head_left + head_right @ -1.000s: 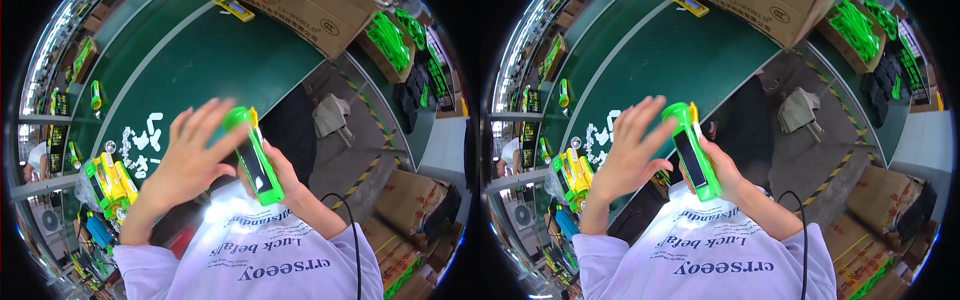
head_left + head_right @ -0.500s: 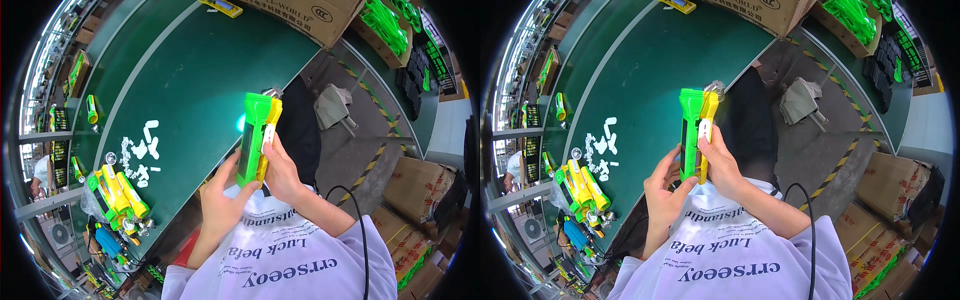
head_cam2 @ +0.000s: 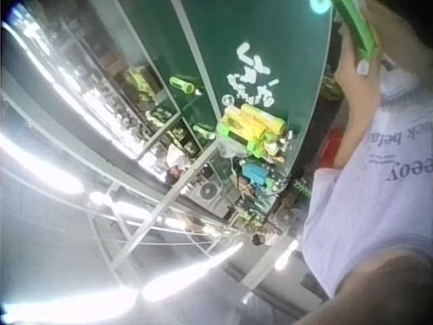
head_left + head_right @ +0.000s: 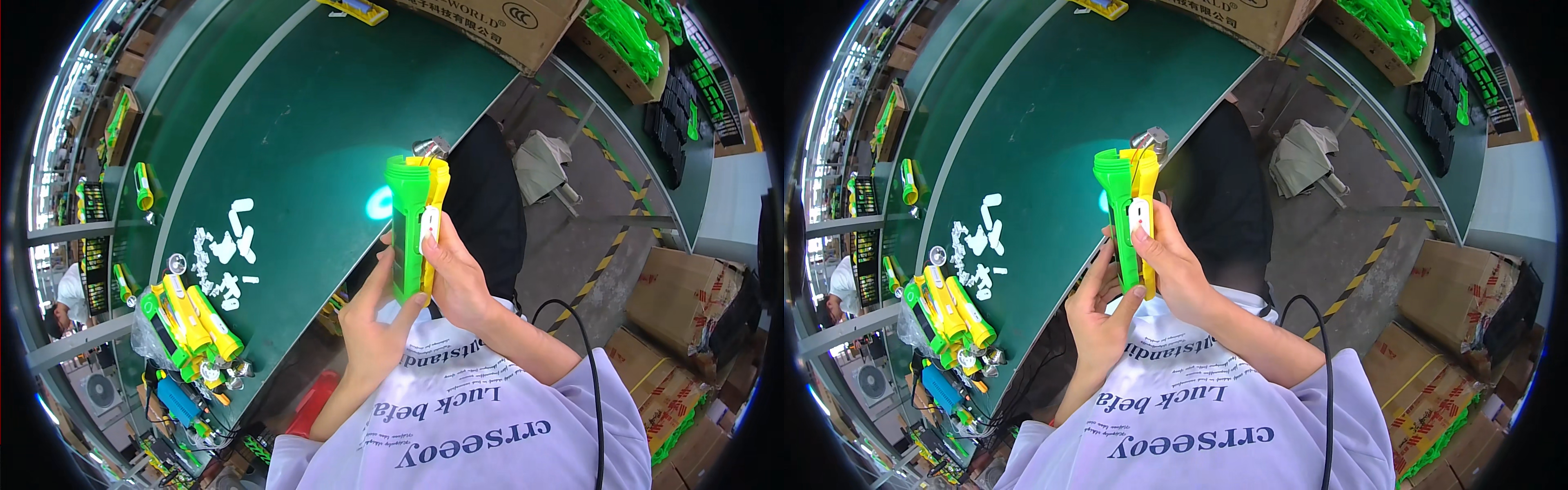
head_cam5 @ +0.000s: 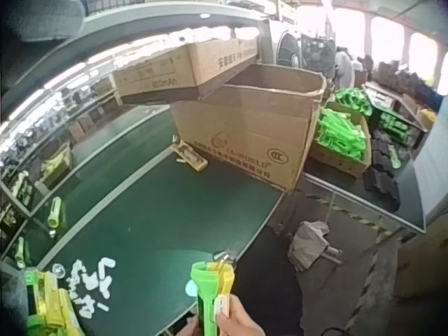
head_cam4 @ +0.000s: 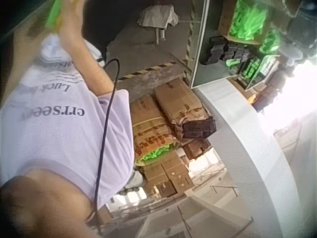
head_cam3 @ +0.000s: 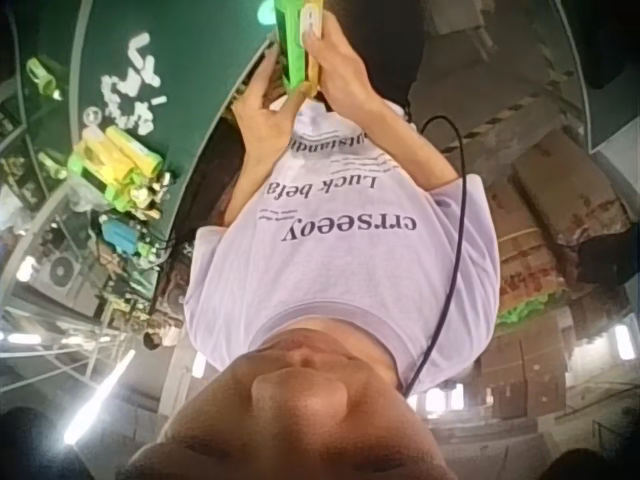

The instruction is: The person assembles flashlights on a conveyor line by taking flashlight bodies from the belt, inserting switch pieces into them, pressing the housing sections together, switching each flashlight on and off to test it, and sending the assembled flashlights down the conveyor belt.

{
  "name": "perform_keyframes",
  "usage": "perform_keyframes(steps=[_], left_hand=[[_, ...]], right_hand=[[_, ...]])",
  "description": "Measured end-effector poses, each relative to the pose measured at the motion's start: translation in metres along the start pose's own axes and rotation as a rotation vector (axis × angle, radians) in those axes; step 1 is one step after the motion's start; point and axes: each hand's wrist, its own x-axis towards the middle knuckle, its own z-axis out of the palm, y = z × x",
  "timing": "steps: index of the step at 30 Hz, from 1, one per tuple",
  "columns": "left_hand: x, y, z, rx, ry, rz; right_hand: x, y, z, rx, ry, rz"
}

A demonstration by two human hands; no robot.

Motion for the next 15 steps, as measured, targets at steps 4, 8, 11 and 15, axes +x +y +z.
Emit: perform_keyframes(steps=[4, 8, 11, 15], left_hand=[[-0.002, -0.004, -0.002, 0.098, 0.005, 0.058], [0.002, 0.003, -0.002, 0.207, 0.007, 0.026], [0.006, 0.002, 0.001, 0.314, 0.052, 0.116], [0.009, 0.007, 0.011, 0.521, 0.165, 0.291]], right_hand=[[-0.001, 0.002, 0.002, 0.03, -0.012, 0.023], [-0.001, 0.009, 0.0, 0.035, 0.045, 0.011], [0.001, 0.014, -0.001, 0.07, 0.152, -0.023], [0.001, 0.012, -0.004, 0.103, 0.177, -0.019]])
